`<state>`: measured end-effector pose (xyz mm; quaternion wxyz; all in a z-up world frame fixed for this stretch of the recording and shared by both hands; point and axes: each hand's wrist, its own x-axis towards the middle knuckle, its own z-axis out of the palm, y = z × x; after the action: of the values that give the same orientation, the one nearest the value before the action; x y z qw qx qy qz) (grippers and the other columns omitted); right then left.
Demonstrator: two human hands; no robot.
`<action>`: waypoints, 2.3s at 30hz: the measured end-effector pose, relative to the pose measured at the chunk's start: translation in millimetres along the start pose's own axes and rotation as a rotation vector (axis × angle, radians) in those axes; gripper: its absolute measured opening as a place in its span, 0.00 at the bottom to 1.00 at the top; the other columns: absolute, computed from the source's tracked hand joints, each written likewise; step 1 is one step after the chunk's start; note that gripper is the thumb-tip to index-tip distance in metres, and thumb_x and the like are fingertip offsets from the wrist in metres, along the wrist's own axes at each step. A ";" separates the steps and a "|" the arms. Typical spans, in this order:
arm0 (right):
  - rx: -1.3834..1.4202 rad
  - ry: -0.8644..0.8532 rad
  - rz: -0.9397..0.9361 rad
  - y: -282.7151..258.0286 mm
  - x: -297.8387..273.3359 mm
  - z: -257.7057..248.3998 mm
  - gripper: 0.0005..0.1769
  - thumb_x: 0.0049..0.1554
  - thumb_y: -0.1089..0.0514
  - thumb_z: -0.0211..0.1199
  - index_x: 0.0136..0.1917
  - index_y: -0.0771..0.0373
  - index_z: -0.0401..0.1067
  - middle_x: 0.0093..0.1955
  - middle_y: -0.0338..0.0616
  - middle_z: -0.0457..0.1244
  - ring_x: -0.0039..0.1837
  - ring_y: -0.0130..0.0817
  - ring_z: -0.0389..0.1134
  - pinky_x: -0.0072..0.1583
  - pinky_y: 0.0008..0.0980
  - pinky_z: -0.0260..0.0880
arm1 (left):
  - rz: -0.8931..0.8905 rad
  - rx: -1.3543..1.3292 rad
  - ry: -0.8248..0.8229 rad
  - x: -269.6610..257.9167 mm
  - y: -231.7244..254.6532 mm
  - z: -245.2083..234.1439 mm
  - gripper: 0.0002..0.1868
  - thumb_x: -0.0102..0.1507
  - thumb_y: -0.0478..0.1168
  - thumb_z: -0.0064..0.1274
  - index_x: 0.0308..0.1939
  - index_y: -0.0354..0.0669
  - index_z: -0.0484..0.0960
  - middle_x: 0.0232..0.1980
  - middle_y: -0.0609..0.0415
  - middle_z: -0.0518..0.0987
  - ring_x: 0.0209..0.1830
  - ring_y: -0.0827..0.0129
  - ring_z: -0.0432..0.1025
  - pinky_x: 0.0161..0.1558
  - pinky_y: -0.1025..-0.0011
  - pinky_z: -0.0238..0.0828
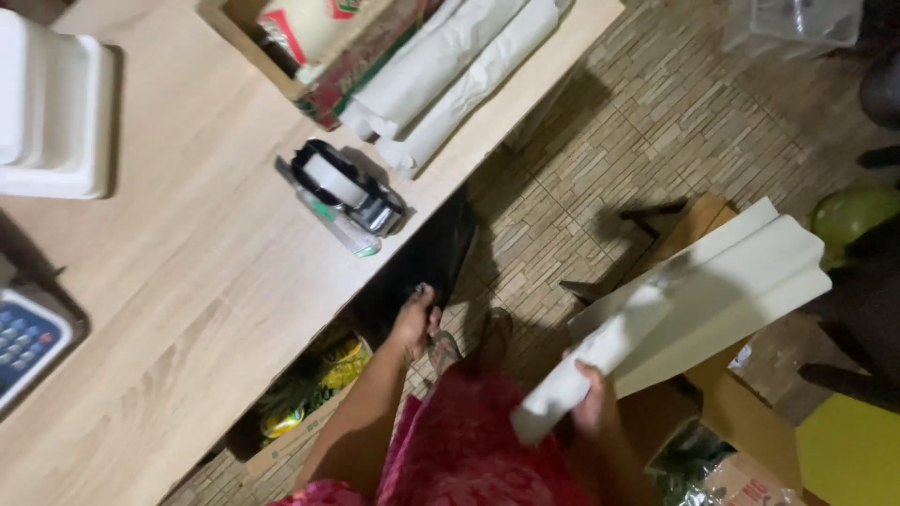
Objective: The person is packaging green leafy vegetables by wrapping individual bunches in paper or plastic bags and placing them into a storage box.
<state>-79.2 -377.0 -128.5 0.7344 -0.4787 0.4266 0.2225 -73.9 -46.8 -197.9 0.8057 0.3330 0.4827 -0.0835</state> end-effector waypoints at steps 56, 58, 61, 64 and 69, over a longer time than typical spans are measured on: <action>-2.521 -0.828 -1.899 -256.7 98.4 461.0 0.93 0.24 0.24 0.83 0.87 0.43 0.27 0.82 0.56 0.46 0.75 0.54 0.54 0.73 0.54 0.50 | 0.548 0.008 -0.491 -376.3 122.8 144.4 0.53 0.63 0.75 0.28 0.84 0.50 0.42 0.29 0.59 0.58 0.21 0.80 0.48 0.25 0.82 0.48; -2.625 -0.841 -1.857 -255.0 93.2 465.9 0.88 0.28 0.25 0.83 0.87 0.41 0.30 0.73 0.54 0.56 0.69 0.52 0.61 0.64 0.47 0.60 | 0.491 -0.031 -0.483 -375.2 120.0 143.2 0.54 0.62 0.76 0.29 0.84 0.52 0.41 0.31 0.59 0.58 0.21 0.79 0.46 0.24 0.82 0.46; -2.568 -0.993 -1.822 -254.7 95.1 466.2 0.73 0.33 0.39 0.82 0.83 0.44 0.44 0.68 0.52 0.61 0.66 0.52 0.65 0.63 0.48 0.63 | 0.516 -0.033 -0.474 -376.0 120.4 143.1 0.52 0.63 0.75 0.29 0.84 0.51 0.42 0.30 0.59 0.58 0.21 0.80 0.47 0.24 0.83 0.47; -2.243 -1.103 -1.680 -255.5 88.8 452.6 0.68 0.30 0.43 0.84 0.79 0.47 0.53 0.69 0.50 0.63 0.69 0.54 0.64 0.66 0.54 0.58 | 0.547 -0.034 -0.480 -377.7 120.2 143.1 0.51 0.64 0.73 0.28 0.84 0.49 0.43 0.30 0.59 0.58 0.21 0.81 0.47 0.23 0.83 0.47; -1.393 -1.194 -1.161 -300.9 -1.1 387.5 0.53 0.37 0.60 0.78 0.73 0.64 0.59 0.71 0.54 0.60 0.68 0.48 0.62 0.72 0.43 0.61 | 0.569 -0.010 -0.457 -373.7 127.6 146.2 0.51 0.65 0.74 0.28 0.83 0.46 0.47 0.28 0.61 0.59 0.20 0.82 0.46 0.23 0.83 0.45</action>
<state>301.7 -164.1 95.7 0.3837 -0.7336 -0.5110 0.2313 -104.4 -109.4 217.4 0.8853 0.4228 0.1785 0.0742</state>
